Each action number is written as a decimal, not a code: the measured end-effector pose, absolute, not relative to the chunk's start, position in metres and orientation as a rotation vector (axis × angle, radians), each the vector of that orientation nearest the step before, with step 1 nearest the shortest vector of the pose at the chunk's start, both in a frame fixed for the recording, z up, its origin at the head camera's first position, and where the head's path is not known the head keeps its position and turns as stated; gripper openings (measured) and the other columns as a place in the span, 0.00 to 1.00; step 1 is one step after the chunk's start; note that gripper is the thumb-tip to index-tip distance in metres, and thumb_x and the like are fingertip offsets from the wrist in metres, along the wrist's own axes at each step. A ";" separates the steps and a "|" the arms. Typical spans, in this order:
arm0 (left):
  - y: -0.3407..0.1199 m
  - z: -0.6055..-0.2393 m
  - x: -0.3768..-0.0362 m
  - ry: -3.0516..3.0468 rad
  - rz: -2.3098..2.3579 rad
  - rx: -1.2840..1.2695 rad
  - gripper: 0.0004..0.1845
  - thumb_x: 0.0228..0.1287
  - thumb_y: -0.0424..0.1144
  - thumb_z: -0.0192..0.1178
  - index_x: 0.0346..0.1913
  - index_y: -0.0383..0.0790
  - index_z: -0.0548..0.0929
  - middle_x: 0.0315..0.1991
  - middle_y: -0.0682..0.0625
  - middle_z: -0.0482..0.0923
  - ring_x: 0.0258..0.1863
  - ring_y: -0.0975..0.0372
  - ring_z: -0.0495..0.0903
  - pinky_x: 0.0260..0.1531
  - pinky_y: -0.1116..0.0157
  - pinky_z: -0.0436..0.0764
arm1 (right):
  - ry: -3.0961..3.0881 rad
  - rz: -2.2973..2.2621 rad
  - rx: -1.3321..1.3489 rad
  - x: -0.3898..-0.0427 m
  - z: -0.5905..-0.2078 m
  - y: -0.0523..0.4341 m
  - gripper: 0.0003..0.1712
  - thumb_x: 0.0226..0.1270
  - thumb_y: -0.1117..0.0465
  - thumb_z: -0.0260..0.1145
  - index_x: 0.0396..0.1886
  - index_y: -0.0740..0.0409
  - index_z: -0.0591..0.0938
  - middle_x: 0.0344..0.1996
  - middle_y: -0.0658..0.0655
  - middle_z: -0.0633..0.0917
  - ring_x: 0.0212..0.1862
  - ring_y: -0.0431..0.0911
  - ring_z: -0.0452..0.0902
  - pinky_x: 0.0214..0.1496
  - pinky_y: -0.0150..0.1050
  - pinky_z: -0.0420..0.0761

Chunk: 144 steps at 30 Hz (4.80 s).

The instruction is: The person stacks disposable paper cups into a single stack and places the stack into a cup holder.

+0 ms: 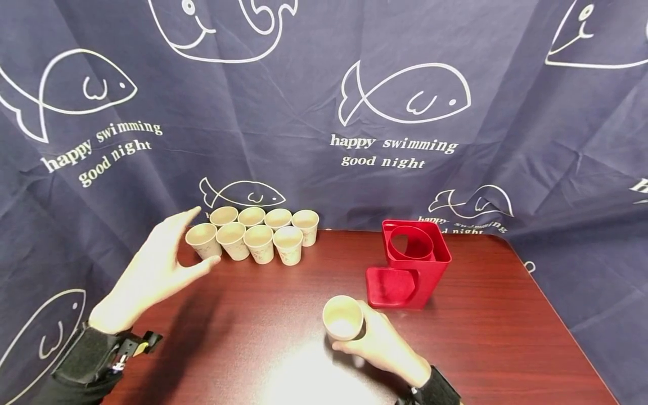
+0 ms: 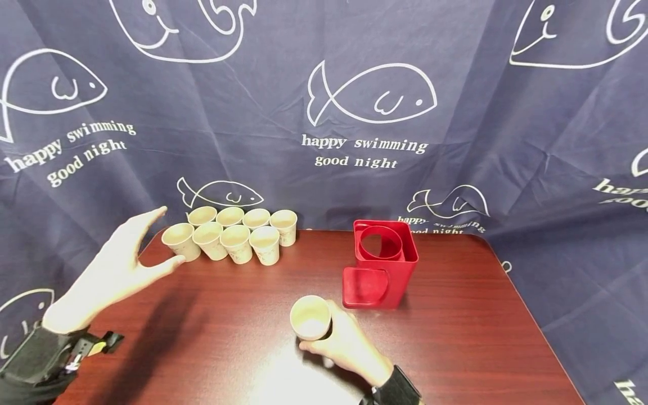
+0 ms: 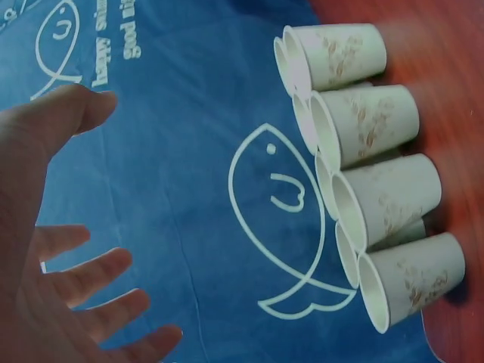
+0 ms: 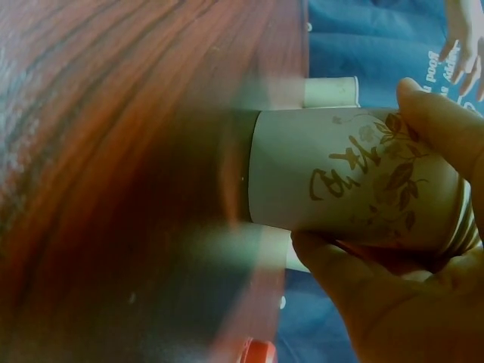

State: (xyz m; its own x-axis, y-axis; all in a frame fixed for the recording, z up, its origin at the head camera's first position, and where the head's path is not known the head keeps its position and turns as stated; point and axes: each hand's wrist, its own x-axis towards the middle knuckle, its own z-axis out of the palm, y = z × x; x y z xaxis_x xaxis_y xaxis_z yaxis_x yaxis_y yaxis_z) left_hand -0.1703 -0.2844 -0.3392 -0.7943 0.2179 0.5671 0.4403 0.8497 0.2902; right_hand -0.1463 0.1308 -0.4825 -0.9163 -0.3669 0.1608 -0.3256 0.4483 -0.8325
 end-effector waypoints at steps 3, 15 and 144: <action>-0.291 -0.337 -0.173 -2.510 -0.571 -0.432 0.55 0.45 0.44 0.82 0.78 0.42 0.64 0.70 0.32 0.69 0.68 0.36 0.68 0.67 0.39 0.65 | 2.623 -1.511 -0.628 -0.147 -0.482 0.130 0.40 0.45 0.49 0.87 0.60 0.44 0.80 0.46 0.47 0.87 0.48 0.44 0.84 0.56 0.44 0.84; -0.322 -0.347 -0.197 -2.516 -0.585 -0.350 0.54 0.47 0.42 0.79 0.78 0.34 0.62 0.69 0.27 0.68 0.66 0.31 0.66 0.66 0.35 0.62 | 2.619 -1.530 -0.620 -0.145 -0.483 0.130 0.39 0.45 0.47 0.87 0.58 0.48 0.80 0.45 0.48 0.88 0.47 0.45 0.85 0.54 0.43 0.84; -0.363 -0.445 -0.250 -2.655 -0.686 0.048 0.45 0.55 0.42 0.73 0.69 0.20 0.64 0.59 0.18 0.68 0.56 0.29 0.70 0.54 0.33 0.71 | 2.619 -1.512 -0.639 -0.148 -0.484 0.129 0.36 0.45 0.47 0.87 0.55 0.42 0.80 0.43 0.42 0.87 0.45 0.38 0.82 0.51 0.38 0.84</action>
